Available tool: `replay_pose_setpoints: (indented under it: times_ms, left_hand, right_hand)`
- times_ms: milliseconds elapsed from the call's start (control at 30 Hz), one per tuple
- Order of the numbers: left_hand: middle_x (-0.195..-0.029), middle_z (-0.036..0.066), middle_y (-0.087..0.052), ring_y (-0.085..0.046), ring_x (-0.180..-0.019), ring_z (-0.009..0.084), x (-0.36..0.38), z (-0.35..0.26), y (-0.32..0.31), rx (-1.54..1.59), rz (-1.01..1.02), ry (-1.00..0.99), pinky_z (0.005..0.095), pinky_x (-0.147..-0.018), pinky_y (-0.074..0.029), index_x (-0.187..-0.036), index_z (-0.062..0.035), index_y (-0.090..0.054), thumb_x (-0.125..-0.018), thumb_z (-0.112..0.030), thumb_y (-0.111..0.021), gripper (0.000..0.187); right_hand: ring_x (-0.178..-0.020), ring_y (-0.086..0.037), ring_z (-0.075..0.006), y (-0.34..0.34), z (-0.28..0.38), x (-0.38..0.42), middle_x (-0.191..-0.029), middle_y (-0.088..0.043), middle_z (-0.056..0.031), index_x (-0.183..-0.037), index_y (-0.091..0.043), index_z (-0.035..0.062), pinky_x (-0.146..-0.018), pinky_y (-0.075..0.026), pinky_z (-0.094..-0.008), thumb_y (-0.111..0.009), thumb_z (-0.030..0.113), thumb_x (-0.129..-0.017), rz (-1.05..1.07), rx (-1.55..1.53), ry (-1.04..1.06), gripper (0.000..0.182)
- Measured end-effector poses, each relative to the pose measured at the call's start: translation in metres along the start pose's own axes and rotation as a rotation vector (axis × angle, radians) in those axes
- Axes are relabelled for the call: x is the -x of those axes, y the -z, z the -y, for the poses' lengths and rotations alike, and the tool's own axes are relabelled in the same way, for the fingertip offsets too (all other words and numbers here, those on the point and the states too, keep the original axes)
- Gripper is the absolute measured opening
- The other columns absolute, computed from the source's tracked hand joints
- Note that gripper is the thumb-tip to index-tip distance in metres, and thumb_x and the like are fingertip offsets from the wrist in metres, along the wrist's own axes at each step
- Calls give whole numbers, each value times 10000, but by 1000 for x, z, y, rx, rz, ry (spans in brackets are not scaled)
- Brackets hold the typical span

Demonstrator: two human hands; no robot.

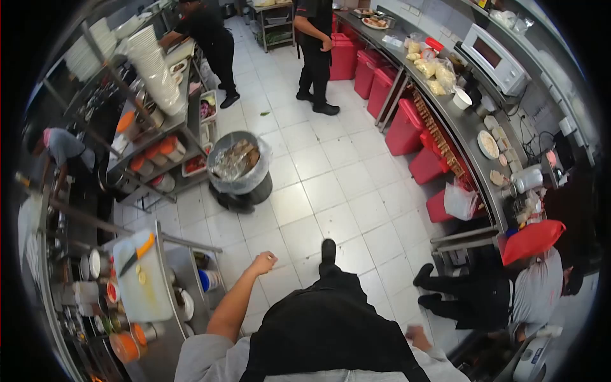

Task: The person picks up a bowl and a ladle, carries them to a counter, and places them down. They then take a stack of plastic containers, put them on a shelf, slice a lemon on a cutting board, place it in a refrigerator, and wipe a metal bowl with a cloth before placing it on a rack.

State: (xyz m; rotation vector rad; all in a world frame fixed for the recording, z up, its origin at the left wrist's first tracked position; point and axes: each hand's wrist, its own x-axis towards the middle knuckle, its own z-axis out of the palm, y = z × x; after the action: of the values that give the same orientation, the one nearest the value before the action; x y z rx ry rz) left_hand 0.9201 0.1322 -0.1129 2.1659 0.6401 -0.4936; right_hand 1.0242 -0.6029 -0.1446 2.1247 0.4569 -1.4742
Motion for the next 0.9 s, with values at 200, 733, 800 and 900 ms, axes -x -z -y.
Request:
replay_pose_setpoints:
  times_ms: [200,733,800,900]
  left_hand:
    - [-758,176,-665,-667,-641,278,-125,62,29,-134,-67,36,421,-595,-535,-879,-1,-616,-890,-380,-558,383]
    - [-1170,182,-571,-599,-992,375,-260,-84,209,1099,201,353,464,-864,-491,-1287,12,-471,-904,-609,-430,730]
    - [-1175,180,-569,-599,-993,374,-323,-84,249,1243,146,414,455,-862,-493,-1291,8,-469,-905,-608,-429,728]
    - [-1181,178,-567,-599,-994,371,-422,-78,321,1411,-54,591,440,-859,-495,-1298,2,-466,-907,-606,-427,723]
  right_hand:
    - [-916,-628,-238,48,42,-78,-994,-678,-92,-1038,-667,101,-755,-493,-422,-662,175,-748,-303,-640,456,300]
    - [-762,-636,-178,981,210,-154,-895,-624,-83,-1091,-543,35,-589,-548,-339,-639,146,-852,-575,-1221,822,280]
    - [-744,-633,-172,982,210,-213,-911,-634,-82,-1107,-548,52,-591,-544,-318,-643,170,-856,-447,-1167,718,293]
    - [-694,-636,-210,958,196,-218,-907,-633,-100,-1135,-540,37,-545,-557,-354,-736,164,-774,-335,-1036,448,430]
